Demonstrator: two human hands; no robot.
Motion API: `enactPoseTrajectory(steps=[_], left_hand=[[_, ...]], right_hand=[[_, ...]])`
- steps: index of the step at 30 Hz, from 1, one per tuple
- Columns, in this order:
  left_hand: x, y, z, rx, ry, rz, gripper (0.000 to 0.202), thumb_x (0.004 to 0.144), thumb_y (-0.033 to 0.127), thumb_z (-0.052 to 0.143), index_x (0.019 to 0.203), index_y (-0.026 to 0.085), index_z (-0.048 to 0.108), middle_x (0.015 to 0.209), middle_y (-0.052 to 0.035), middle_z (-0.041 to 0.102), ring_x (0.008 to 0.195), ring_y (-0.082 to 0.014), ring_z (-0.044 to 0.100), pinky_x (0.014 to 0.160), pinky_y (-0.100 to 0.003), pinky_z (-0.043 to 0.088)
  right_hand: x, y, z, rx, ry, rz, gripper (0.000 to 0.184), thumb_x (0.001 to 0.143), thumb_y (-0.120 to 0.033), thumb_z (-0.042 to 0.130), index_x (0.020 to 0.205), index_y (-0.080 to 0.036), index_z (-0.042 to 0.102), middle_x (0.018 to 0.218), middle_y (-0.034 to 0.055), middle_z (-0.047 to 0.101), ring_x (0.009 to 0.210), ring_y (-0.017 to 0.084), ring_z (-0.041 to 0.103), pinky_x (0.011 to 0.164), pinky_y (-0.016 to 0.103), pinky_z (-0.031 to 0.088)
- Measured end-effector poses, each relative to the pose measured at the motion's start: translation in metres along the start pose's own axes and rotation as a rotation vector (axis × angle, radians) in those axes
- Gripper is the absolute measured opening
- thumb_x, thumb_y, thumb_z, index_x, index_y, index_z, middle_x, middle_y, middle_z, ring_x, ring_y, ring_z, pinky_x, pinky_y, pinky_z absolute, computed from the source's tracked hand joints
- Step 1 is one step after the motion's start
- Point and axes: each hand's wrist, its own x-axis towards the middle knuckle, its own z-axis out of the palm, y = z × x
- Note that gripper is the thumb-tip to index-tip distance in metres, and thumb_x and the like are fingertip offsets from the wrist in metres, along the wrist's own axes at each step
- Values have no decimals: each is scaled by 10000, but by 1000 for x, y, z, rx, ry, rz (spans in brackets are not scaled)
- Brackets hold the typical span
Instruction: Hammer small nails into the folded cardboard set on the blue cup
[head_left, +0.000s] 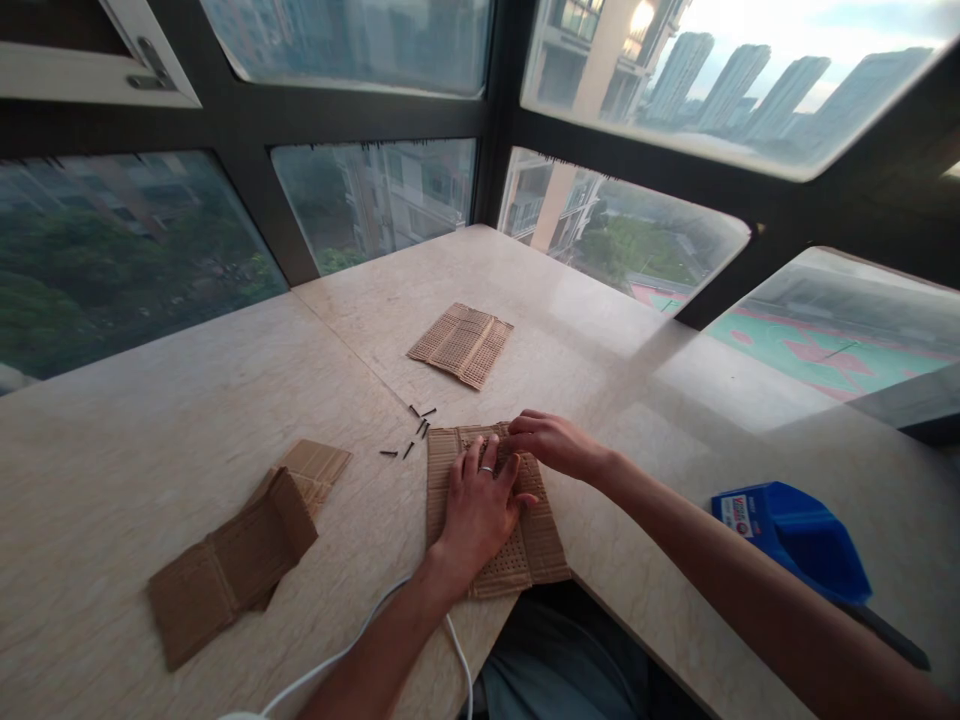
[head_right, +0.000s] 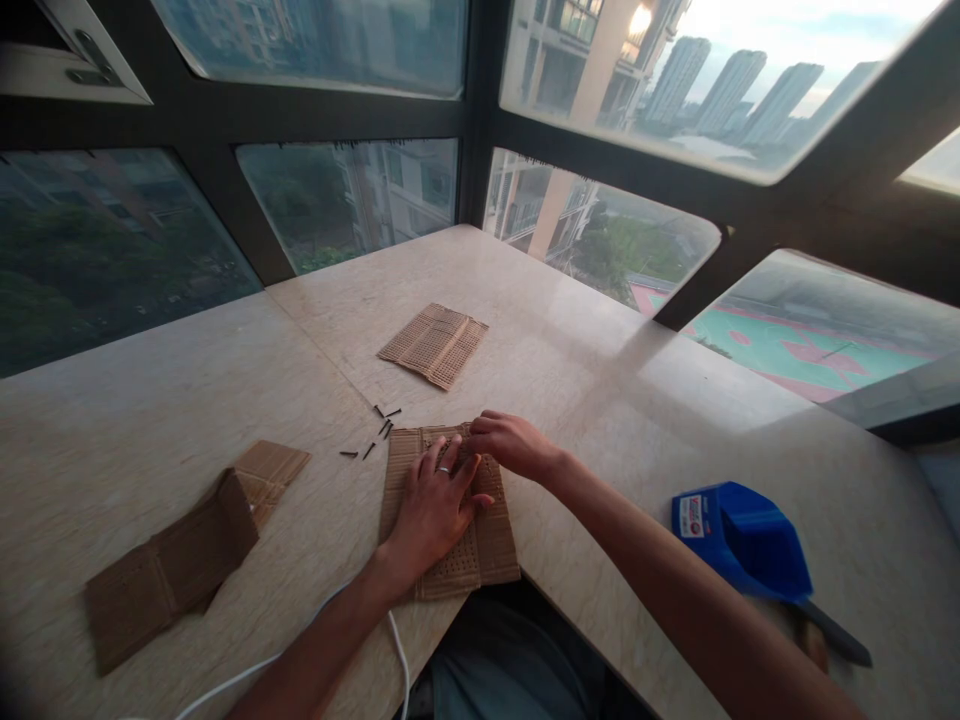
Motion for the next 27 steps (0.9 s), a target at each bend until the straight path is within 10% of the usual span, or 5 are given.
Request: enactPoseTrajectory(steps=[7,18,27], left_hand=[[-1,0,2,18,-2,3,598,853,513,636,1369,230,531,1441,-163,499,1343,-379,405,1065,-560,371],[-1,1,-3,56,-42,-21,529,911,520,541,1372,263,510,1439,-162,481,1370,-352,380,1013,-563,390],[1,1,-2,47,-127,0,507,946,520,465,1360,229,495,1529,-173,400,1426,-360,309,1021,-609,349]], right_hand=[[10,-5,8,-70,21,159,118,946,-204,591,913,-155,693,791,61,646,676,160,581,584,253,406],[7,-12,0,-134,-124,25,162,947,-105,546,865,-140,681,826,68,658,709,160,564,597,258,383],[11,-12,3,-5,25,183,110,910,-128,620,820,-141,681,745,46,664,612,132,563,555,240,346]])
